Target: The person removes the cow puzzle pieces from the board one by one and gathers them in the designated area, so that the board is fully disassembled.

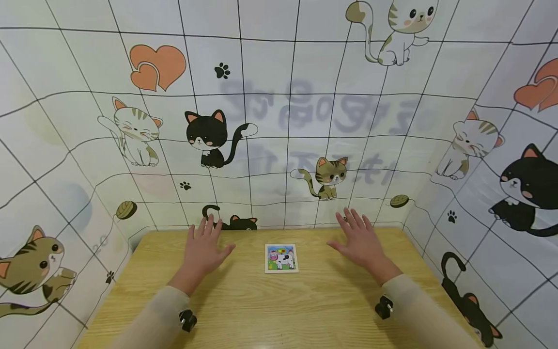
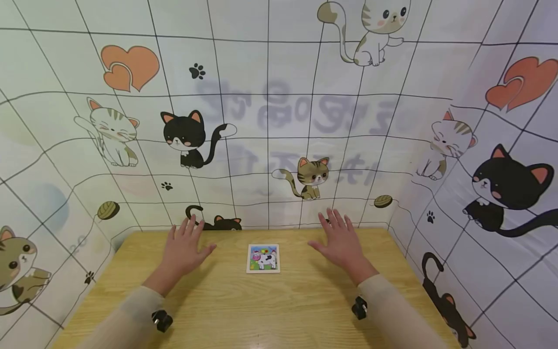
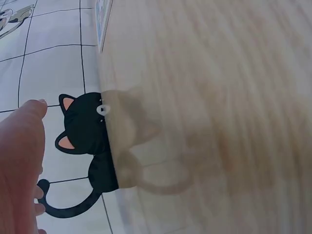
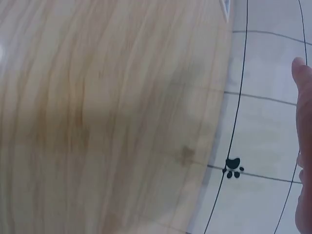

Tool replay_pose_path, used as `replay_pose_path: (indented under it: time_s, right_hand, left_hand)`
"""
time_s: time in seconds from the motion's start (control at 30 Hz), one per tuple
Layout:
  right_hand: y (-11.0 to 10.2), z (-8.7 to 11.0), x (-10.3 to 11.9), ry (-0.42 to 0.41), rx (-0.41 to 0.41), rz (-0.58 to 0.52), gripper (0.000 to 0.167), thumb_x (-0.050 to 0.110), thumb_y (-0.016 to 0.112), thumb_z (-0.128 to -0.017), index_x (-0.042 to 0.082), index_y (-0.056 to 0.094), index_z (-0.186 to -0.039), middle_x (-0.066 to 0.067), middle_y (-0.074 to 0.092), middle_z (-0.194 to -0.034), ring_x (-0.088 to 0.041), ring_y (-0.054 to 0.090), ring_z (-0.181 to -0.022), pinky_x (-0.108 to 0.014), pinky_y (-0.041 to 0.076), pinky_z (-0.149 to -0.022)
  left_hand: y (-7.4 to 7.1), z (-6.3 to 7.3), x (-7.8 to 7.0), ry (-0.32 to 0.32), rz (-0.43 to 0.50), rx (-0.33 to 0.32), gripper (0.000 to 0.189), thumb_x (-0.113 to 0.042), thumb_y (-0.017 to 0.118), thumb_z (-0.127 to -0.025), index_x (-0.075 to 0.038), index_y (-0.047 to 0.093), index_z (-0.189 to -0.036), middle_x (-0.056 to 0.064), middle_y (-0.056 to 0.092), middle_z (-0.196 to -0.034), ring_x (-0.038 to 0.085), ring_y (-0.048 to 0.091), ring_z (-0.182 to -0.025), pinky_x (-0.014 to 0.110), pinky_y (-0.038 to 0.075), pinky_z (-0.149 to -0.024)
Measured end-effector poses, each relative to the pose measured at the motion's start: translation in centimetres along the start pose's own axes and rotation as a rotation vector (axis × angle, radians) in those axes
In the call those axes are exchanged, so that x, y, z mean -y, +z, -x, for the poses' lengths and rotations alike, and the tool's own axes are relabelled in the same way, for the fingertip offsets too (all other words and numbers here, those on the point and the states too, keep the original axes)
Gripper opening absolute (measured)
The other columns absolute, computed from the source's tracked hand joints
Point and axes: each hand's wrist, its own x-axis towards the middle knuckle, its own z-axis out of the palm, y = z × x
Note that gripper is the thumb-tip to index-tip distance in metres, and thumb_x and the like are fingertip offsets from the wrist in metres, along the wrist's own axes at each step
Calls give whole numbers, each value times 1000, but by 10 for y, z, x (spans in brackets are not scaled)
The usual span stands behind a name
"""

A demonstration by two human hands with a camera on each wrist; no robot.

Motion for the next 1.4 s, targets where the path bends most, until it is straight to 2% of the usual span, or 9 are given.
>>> replay_pose_path:
  time_s: [0.17,0.37,0.53,0.67,0.8,1.03,1.17,1.23,1.4]
  right_hand:
    - [4,3,16,19,-29,-80,98,71,66,-102,7,39,-172,-25,37,-174,-47,29,-162,-68,23,-128]
    - [9,7,37,54,-37,-297,86,61,71,-104,0,52,-161,-28,51,-161,-53,45,-150,-75,33,-120]
    - [16,4,48,56,-18,-419,78,56,75,-103,-2,60,-154,-26,58,-153,-51,52,-144,-72,39,-116]
    - [20,0,53,57,6,-527,73,51,77,-104,-2,61,-151,-24,59,-153,-49,52,-145,-68,41,-117]
    - [23,-3,59,70,62,-605,71,49,76,-105,-1,61,-152,-23,57,-156,-47,49,-148,-66,41,-119]
    - [32,-10,73,54,110,-662,63,42,78,-105,1,62,-151,-19,57,-156,-45,49,-148,-65,41,-119]
    - [36,-14,83,52,138,-688,60,36,78,-106,2,62,-152,-18,57,-156,-44,50,-148,-64,42,-119]
    - [38,-16,88,55,141,-692,58,34,79,-105,2,63,-151,-18,58,-154,-43,52,-146,-64,43,-118]
    - [43,-22,100,39,166,-694,56,32,81,-104,2,64,-148,-16,60,-151,-39,55,-142,-60,45,-118]
  left_hand:
    - [11,3,-10,22,20,-5,89,-68,61,-105,-8,44,-169,25,34,-175,47,31,-162,71,23,-127]
    - [19,4,-26,97,47,9,78,-60,68,-106,-7,54,-162,21,49,-166,44,47,-151,66,35,-122]
    - [24,4,-39,155,153,-11,67,-53,74,-104,-6,62,-151,17,60,-154,42,55,-143,64,41,-118]
    - [30,2,-49,178,243,-29,58,-45,81,-101,-7,68,-143,14,65,-146,39,61,-136,61,48,-113]
    - [38,0,-58,164,353,-18,52,-41,85,-99,-7,71,-135,11,68,-138,35,66,-128,57,54,-107]
    - [49,-1,-73,74,576,48,44,-35,87,-99,-11,72,-132,7,67,-137,33,66,-128,54,54,-109]
    - [54,-1,-80,35,667,93,40,-32,87,-99,-11,72,-131,6,67,-135,30,66,-127,54,53,-110]
    - [56,-2,-83,28,692,104,42,-32,87,-99,-10,72,-132,7,68,-135,31,65,-129,54,52,-112]
    - [59,-3,-91,24,686,118,49,-34,87,-98,-7,71,-137,10,68,-139,35,62,-136,57,47,-117]
